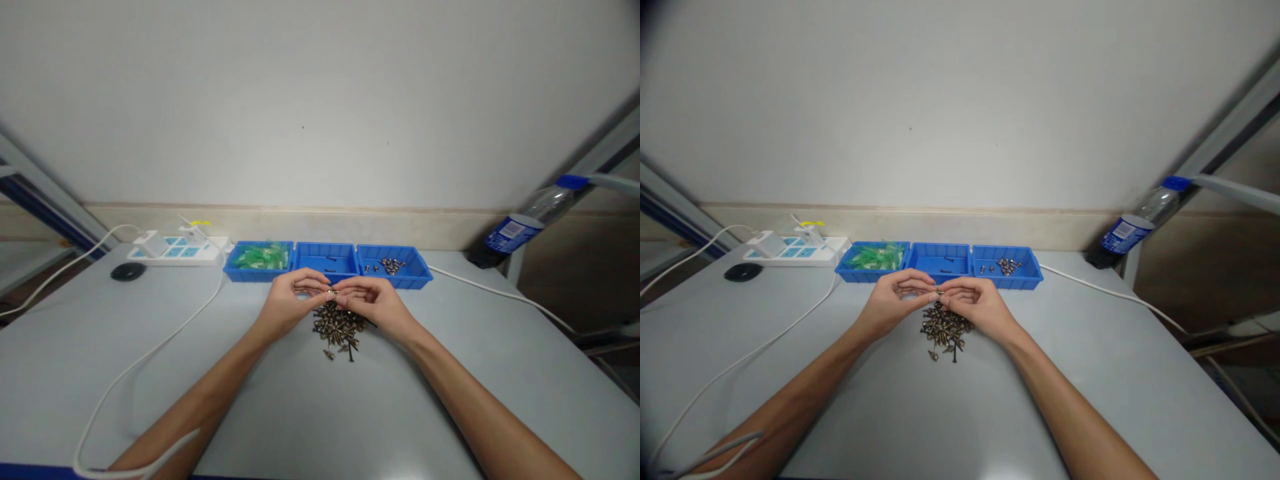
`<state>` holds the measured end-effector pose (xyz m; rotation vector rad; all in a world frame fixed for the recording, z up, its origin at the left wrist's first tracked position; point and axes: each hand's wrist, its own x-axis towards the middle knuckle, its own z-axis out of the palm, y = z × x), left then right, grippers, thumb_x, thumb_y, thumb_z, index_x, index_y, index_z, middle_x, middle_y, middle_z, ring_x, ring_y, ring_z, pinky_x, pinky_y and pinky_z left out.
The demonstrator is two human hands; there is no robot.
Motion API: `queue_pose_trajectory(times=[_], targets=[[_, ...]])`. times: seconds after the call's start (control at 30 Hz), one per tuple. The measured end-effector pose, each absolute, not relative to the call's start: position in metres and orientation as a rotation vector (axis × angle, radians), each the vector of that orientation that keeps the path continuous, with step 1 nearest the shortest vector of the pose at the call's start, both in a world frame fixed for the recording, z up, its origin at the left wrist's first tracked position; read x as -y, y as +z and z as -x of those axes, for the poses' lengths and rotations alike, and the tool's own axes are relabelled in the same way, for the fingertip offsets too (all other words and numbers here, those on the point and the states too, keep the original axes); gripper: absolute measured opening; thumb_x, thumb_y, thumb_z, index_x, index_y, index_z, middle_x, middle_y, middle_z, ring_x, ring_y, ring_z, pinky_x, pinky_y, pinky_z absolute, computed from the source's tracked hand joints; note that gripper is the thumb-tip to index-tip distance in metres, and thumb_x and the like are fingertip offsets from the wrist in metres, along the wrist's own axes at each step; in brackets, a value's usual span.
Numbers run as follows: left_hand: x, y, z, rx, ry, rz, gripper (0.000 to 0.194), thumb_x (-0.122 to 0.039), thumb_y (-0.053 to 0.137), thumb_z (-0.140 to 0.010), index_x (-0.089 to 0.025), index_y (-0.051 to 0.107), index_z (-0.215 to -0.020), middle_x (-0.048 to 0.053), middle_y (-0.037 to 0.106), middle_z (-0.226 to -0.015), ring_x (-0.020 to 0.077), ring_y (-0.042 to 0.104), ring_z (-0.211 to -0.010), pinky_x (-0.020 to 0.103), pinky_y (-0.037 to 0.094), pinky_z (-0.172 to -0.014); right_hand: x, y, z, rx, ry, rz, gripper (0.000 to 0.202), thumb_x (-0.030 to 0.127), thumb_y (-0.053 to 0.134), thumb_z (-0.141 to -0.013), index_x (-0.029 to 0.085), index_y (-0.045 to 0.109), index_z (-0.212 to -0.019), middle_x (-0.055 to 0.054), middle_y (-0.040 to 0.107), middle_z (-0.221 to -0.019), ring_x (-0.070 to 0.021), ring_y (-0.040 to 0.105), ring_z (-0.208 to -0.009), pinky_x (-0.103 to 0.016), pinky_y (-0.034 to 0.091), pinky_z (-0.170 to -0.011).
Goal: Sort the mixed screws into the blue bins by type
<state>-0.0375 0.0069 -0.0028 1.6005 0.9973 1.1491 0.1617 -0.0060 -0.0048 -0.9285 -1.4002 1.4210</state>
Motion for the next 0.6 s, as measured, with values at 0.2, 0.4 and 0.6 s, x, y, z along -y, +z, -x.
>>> queue_pose_trajectory(times=[0.2, 0.4, 0.6], targets=[[-0.006, -0.003, 0.037, -0.98, 1.138, -1.596, 0.027, -0.029, 0.083, -0.072, -0.015, 0.071, -0.092, 0.007, 0.079, -0.084, 0.0206, 0.077, -0.08, 0.032, 0.063, -0.076, 0.006, -0.007, -0.164, 1.305, 1.489, 0.921, 0.02, 0.031, 0.085, -0.071, 0.023, 0.08, -0.088, -0.004, 0.079, -0.08, -0.0159, 0.073, -0.072, -0.032, 0.058, -0.075], [-0.006, -0.004, 0.038, -1.031, 1.112, -1.823, 0.018, -0.03, 0.067, -0.09, -0.016, 0.072, -0.099, 0.008, 0.079, -0.093, 0.02, 0.076, -0.088, 0.034, 0.062, -0.085, 0.004, -0.007, -0.16, 1.214, 1.421, 0.923, 0.018, 0.035, 0.084, -0.072, 0.02, 0.08, -0.081, -0.005, 0.077, -0.073, -0.0151, 0.069, -0.067, -0.03, 0.055, -0.07], [-0.011, -0.026, 0.045, -0.925, 0.867, -2.622, 0.037, -0.006, 0.048, -0.093, -0.015, 0.067, -0.124, 0.011, 0.071, -0.127, 0.0245, 0.065, -0.117, 0.046, 0.054, -0.104, -0.003, -0.006, -0.164, 0.879, 1.121, 0.959, 0.017, 0.034, 0.076, -0.077, 0.018, 0.08, -0.08, -0.008, 0.079, -0.083, -0.0158, 0.071, -0.071, -0.029, 0.055, -0.072]])
